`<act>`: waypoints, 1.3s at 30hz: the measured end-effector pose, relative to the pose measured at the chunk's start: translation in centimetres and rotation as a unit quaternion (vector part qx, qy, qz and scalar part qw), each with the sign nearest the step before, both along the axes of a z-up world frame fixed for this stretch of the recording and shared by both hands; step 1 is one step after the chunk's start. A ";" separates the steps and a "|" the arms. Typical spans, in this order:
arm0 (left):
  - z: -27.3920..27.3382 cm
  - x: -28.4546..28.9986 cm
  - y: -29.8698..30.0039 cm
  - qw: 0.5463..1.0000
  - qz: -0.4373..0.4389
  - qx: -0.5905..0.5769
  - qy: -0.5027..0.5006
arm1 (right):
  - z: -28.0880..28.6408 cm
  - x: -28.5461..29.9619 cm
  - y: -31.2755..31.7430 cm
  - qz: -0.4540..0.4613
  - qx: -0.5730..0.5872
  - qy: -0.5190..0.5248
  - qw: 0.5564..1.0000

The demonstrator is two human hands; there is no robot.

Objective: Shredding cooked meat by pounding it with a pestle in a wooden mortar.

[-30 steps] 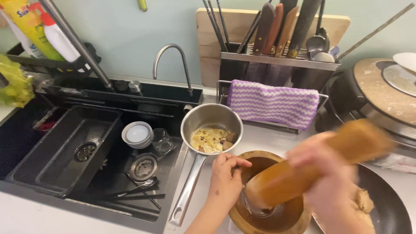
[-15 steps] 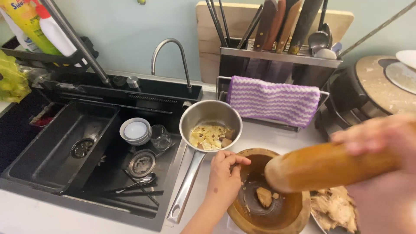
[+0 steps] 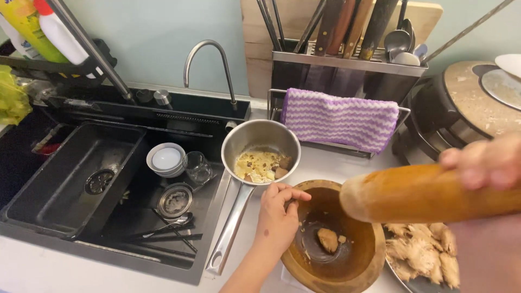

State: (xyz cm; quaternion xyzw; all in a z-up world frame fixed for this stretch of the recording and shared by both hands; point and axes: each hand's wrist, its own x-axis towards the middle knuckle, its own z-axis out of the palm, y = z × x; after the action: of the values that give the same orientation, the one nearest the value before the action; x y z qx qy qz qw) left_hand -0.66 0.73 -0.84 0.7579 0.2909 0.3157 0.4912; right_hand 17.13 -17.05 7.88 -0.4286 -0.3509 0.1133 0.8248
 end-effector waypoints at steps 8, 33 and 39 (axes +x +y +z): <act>0.1 -0.1 0.1 1.000 0.002 0.004 -0.004 | 0.2 -2.1 1.8 -0.018 -0.042 0.073 0.996; 0.1 0.2 0.2 1.000 -0.004 -0.001 -0.007 | -1.6 -2.6 2.4 0.009 -0.055 0.070 0.996; 0.0 0.0 -0.1 1.000 -0.005 0.001 -0.002 | -1.1 -1.7 0.6 0.054 0.029 0.019 0.998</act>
State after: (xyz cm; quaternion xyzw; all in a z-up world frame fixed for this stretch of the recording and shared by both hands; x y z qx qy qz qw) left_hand -0.68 0.67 -0.79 0.7589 0.2860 0.3150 0.4930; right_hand 15.46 -16.50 6.82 -0.3826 -0.3606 0.1556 0.8363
